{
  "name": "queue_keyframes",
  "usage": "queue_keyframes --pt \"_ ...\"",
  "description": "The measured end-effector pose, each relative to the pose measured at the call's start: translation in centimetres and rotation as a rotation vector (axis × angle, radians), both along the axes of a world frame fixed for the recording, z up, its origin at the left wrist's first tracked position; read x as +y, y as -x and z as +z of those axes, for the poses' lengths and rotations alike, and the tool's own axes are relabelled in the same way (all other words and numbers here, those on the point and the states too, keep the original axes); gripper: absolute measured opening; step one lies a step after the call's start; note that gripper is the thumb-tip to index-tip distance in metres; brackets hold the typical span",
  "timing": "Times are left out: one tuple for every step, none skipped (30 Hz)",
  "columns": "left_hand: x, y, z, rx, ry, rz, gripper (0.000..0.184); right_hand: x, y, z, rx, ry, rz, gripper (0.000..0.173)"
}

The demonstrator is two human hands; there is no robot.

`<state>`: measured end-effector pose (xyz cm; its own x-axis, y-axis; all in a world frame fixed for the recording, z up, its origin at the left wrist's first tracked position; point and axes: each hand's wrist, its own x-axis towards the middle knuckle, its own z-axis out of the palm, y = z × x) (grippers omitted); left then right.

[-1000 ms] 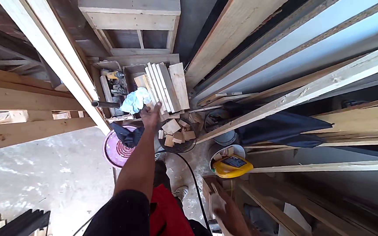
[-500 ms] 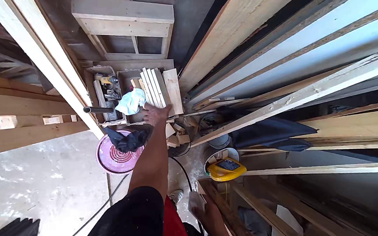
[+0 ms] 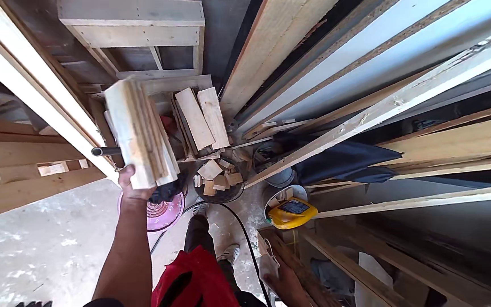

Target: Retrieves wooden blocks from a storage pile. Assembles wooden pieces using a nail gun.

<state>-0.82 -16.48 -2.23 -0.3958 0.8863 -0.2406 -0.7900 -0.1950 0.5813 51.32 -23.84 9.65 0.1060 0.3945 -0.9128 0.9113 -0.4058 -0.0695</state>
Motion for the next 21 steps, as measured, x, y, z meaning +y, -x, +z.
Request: queue_keyframes --pt "-1.5 0.5 0.1 -0.056 -0.088 0.002 0.056 -0.1 -0.2 -0.3 -0.012 0.01 0.012 0.067" --pt "-2.9 0.7 0.3 -0.103 -0.147 0.006 0.056 0.0 -0.2 -0.6 -0.019 0.009 0.016 0.067" --pt "-4.2 0.9 0.5 -0.13 -0.181 0.002 0.055 0.5 0.2 -0.9 -0.009 0.0 0.003 0.067" --pt "-5.5 0.9 0.8 -0.137 -0.194 -0.003 0.054 1.1 0.7 -1.3 0.018 -0.018 -0.018 0.067" --pt "-6.7 0.8 0.9 -0.142 -0.195 -0.005 0.052 2.1 1.4 -2.0 0.06 -0.058 -0.041 0.066" --pt "-7.8 0.6 0.9 -0.152 -0.188 -0.007 0.053 3.3 2.4 -3.1 0.114 -0.107 -0.058 0.065" --pt "-8.9 0.3 0.8 -0.174 -0.178 -0.01 0.053 4.9 3.7 -4.3 0.162 -0.156 -0.053 0.062" --pt "-10.0 -0.1 0.6 -0.187 -0.164 -0.004 0.052 6.9 5.6 -5.4 0.197 -0.199 -0.034 0.058" --pt "-11.1 -0.4 0.4 -0.192 -0.154 0.005 0.051 9.0 7.9 -6.2 0.225 -0.236 -0.007 0.054" --pt "-12.1 -0.8 0.2 -0.19 -0.148 0.013 0.05 11.3 10.5 -6.6 0.251 -0.275 0.025 0.052" --pt "-13.0 -1.1 0.2 -0.179 -0.145 0.017 0.048 13.3 13.3 -6.8 0.268 -0.314 0.053 0.048" --pt "-13.7 -1.4 0.2 -0.14 -0.135 0.017 0.047 15.0 16.2 -6.6 0.291 -0.363 0.066 0.043" --pt "-14.4 -1.6 0.0 -0.098 -0.121 0.008 0.045 16.4 19.0 -5.9 0.319 -0.411 0.08 0.04" --pt "-15.2 -1.7 -0.2 -0.059 -0.098 -0.014 0.043 18.1 21.7 -5.7 0.353 -0.459 0.098 0.04" --pt "-16.0 -1.7 -0.6 -0.027 -0.055 -0.029 0.042 19.9 24.4 -6.1 0.388 -0.506 0.113 0.041" --pt "-16.8 -1.8 -0.9 -0.009 -0.017 -0.043 0.044 21.7 26.8 -6.9 0.418 -0.554 0.127 0.042" --pt "-17.3 -1.9 -1.0 0.015 0.008 -0.064 0.046 23.5 29.0 -8.1 0.449 -0.599 0.145 0.042" --pt "-17.4 -2.0 -0.7 0.038 0.026 -0.084 0.049 25.2 30.8 -9.6 0.477 -0.64 0.171 0.045" --pt "-17.4 -2.2 -0.4 0.056 0.032 -0.111 0.053 26.8 32.2 -11.3 0.486 -0.67 0.212 0.054" --pt "-17.6 -2.3 -0.1 0.075 0.041 -0.144 0.059 28.0 33.1 -13.0 0.473 -0.689 0.263 0.07" --pt "-17.8 -2.3 0.1 0.096 0.053 -0.182 0.065 28.7 33.5 -14.2 0.446 -0.716 0.29 0.093"
